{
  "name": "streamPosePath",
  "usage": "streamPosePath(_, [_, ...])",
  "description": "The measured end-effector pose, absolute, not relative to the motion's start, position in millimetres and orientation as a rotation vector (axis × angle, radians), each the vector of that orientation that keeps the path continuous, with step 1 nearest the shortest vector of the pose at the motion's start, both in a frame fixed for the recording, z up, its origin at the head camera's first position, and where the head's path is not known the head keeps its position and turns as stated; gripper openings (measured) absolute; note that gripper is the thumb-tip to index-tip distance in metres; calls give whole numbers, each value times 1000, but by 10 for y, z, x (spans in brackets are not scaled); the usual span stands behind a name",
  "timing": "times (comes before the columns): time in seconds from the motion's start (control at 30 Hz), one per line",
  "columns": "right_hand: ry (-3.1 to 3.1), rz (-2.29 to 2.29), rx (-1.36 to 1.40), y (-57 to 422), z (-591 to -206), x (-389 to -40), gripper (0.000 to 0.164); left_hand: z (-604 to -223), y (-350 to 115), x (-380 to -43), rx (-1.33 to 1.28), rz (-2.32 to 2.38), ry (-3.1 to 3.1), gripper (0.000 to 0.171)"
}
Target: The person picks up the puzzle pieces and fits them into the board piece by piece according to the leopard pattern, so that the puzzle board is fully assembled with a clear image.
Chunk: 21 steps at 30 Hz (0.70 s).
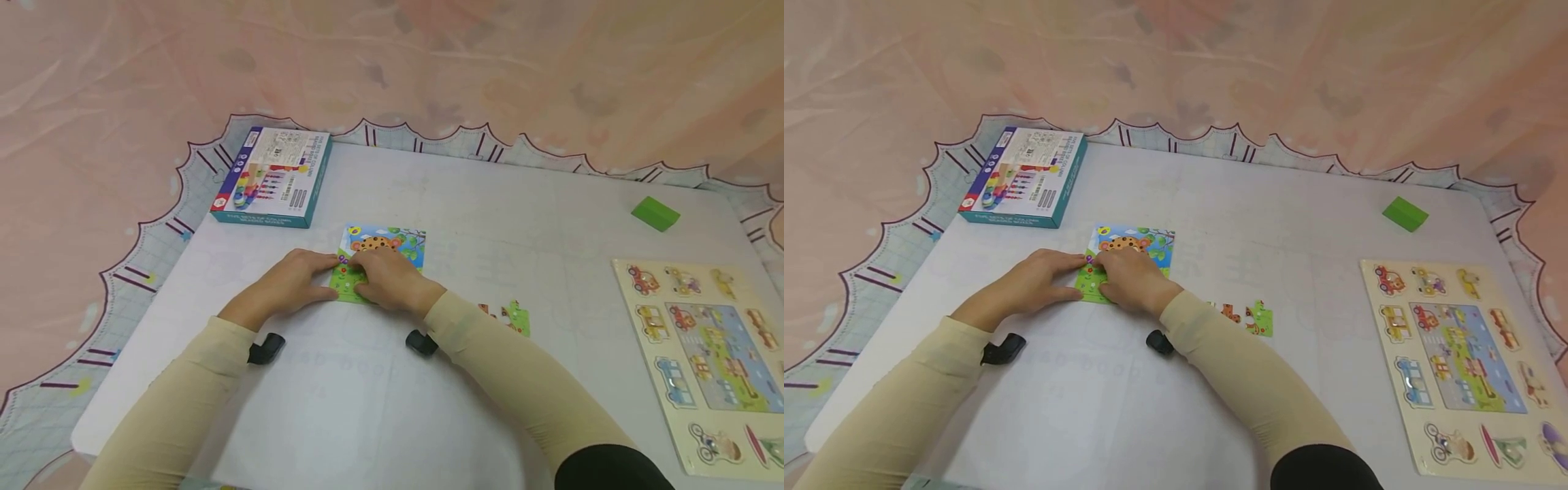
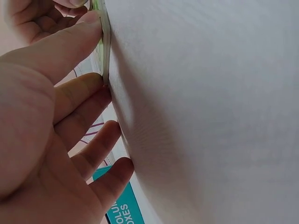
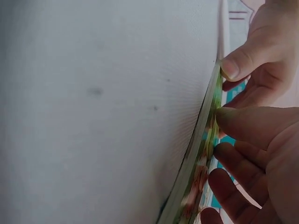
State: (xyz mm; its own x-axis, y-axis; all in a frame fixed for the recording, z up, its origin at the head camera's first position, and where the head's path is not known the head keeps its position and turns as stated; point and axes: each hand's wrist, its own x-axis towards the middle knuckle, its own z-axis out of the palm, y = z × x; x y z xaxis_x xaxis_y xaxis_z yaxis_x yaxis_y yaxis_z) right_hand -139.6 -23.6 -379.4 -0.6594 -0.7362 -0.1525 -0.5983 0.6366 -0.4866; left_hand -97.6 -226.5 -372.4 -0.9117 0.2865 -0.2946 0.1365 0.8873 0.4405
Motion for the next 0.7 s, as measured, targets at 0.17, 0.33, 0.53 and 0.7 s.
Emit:
streamPosePath(0.17, [2493, -624, -1121, -159, -3779, -1383, 40, -3706, -2263, -986, 326, 589, 2700, 64])
streamPosePath(0.33, [2482, -688, -1079, -37, -3725, -1367, 44, -3709, -2277, -989, 348, 575, 2713, 64])
streamPosePath(0.53, [2496, -666, -1039, 116, -3655, -1350, 45, -3722, -2282, -986, 363, 587, 2708, 64])
streamPosePath(0.7, [2520, -690, -984, 328, -3572, -1332, 48, -3740, -2274, -981, 361, 582, 2707, 65])
